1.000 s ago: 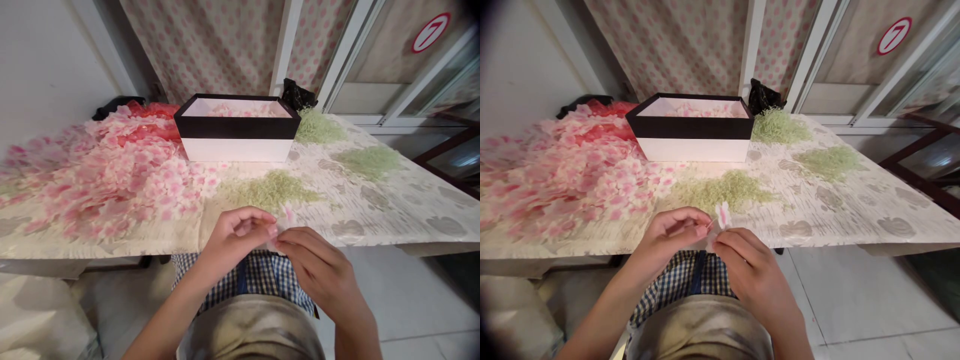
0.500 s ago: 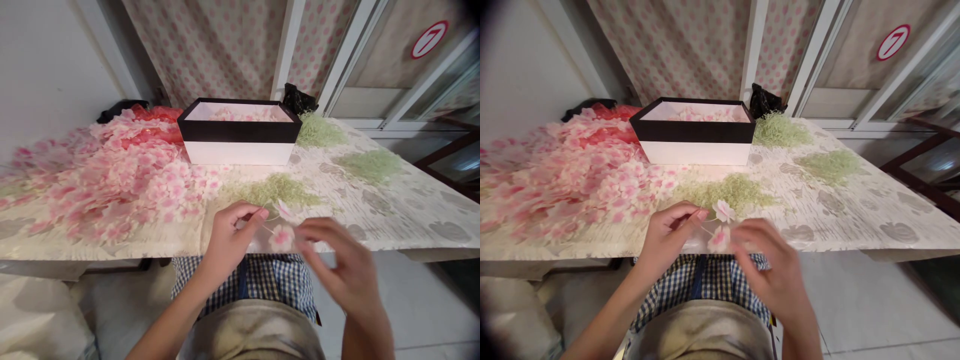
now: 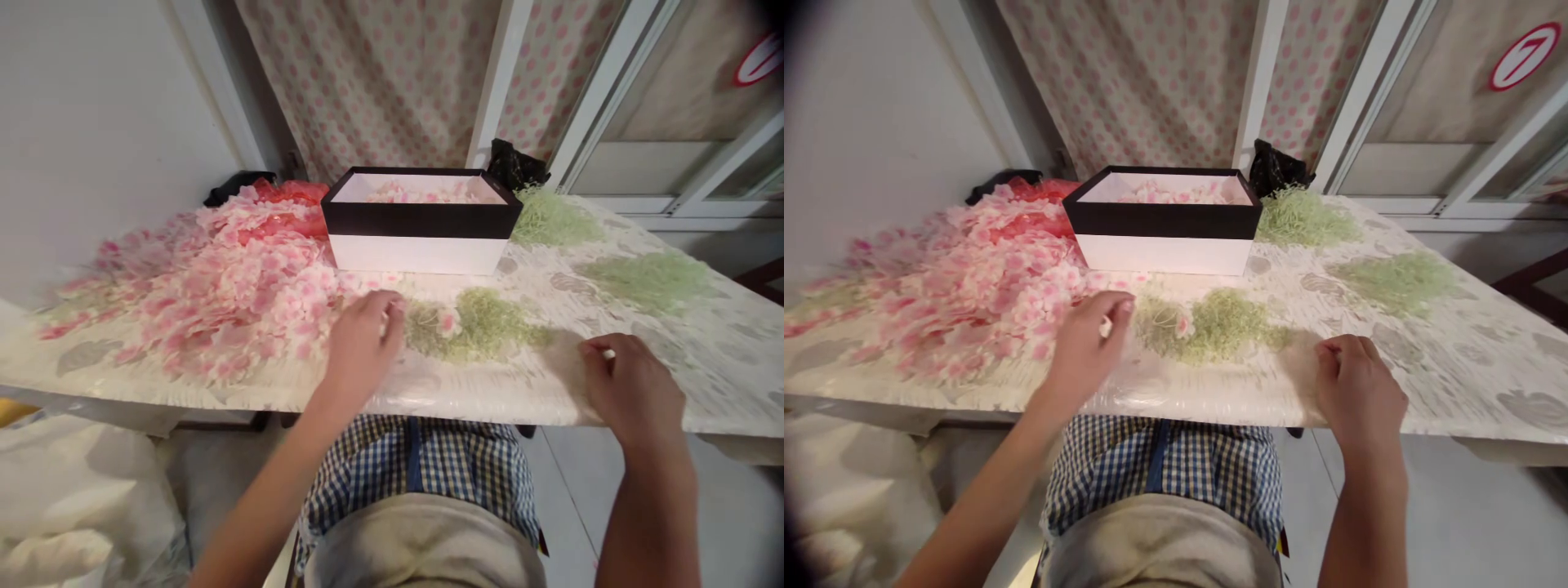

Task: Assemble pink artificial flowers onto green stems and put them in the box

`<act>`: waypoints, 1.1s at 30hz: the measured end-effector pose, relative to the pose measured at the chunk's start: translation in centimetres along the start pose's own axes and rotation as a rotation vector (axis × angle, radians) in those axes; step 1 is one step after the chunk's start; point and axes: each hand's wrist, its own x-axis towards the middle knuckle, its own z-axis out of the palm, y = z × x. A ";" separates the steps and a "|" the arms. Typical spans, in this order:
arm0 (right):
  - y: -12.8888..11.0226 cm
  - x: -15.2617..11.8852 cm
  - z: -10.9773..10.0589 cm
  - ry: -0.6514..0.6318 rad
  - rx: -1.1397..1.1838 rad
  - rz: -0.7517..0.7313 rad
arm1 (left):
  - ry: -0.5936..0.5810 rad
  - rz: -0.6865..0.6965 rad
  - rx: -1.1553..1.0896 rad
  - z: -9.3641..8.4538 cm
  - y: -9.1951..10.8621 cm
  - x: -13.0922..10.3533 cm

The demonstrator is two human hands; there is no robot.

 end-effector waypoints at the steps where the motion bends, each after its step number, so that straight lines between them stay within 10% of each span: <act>1: 0.0 0.1 0.0 0.015 0.006 0.026 | 0.037 -0.037 0.064 -1.0 -0.9 0.5; 6: 0.5 0.6 0.1 0.087 0.079 0.115 | -0.150 0.018 0.443 -4.2 -5.5 4.7; 12: 1.4 0.4 0.6 0.185 0.208 0.071 | -0.319 0.142 0.470 -2.5 -7.4 7.6; 26: 1.0 -0.1 1.8 0.427 0.567 0.118 | 0.078 -0.008 -0.070 -0.9 -10.2 8.7; 33: 1.4 -0.3 1.9 0.406 0.710 0.143 | 0.066 -0.050 -0.563 -0.7 -9.7 9.0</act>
